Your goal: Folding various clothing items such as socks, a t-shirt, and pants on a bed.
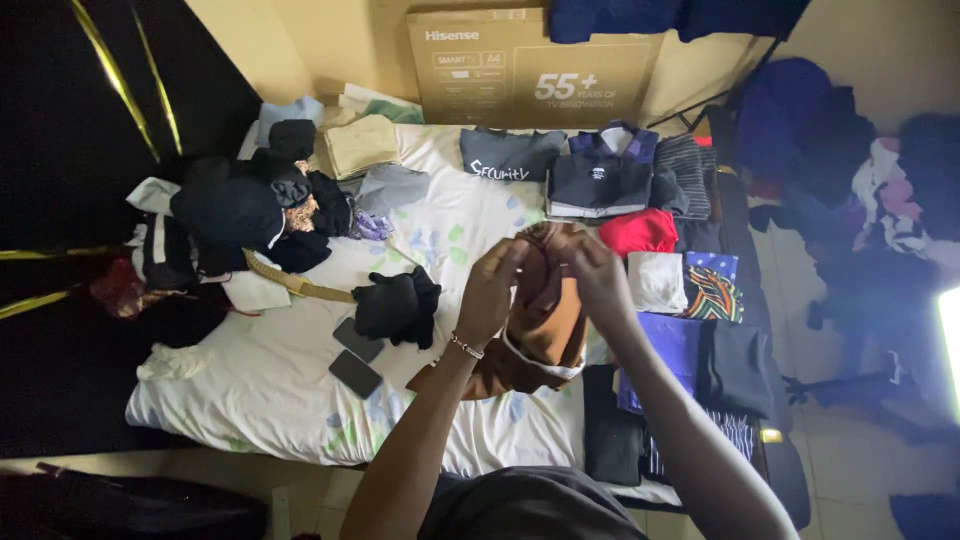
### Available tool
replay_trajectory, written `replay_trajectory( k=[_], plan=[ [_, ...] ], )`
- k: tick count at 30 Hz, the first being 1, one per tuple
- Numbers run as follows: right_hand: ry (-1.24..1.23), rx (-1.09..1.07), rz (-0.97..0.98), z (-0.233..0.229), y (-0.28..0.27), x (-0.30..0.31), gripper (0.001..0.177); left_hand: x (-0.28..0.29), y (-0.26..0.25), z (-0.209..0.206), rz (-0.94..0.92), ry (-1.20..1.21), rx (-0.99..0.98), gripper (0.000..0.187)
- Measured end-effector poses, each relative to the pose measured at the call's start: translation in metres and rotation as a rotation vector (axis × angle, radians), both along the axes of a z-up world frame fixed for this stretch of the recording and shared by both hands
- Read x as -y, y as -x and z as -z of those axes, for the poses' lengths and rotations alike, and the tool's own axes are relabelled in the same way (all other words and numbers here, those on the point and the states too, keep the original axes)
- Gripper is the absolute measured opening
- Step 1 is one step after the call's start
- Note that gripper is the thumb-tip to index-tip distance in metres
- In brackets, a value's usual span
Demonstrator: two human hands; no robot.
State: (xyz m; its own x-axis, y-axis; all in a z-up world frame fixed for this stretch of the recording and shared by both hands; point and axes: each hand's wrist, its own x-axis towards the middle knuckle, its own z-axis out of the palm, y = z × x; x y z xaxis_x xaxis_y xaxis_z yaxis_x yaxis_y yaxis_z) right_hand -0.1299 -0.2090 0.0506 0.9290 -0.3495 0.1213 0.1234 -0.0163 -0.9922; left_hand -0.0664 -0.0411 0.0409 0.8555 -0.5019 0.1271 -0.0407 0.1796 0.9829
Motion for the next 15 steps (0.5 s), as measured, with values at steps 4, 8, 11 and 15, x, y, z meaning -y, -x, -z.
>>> replay_trajectory(
  k=[4, 8, 11, 15],
  plan=[
    [0.307, -0.094, -0.038, 0.033, 0.015, -0.004, 0.036, 0.010, -0.021, 0.023, -0.024, 0.248, -0.274, 0.031],
    [0.279, -0.266, -0.202, 0.077, 0.021, -0.008, 0.036, 0.004, -0.040, 0.031, -0.052, 0.512, -0.657, 0.023],
    [0.324, -0.356, -0.200, 0.098, 0.019, 0.005, 0.034, -0.009, -0.047, 0.041, 0.004, 0.495, -0.610, 0.025],
    [0.373, -0.444, -0.167, 0.088, 0.009, 0.028, 0.029, -0.026, -0.041, 0.008, 0.107, 0.527, -0.773, 0.025]
  ],
)
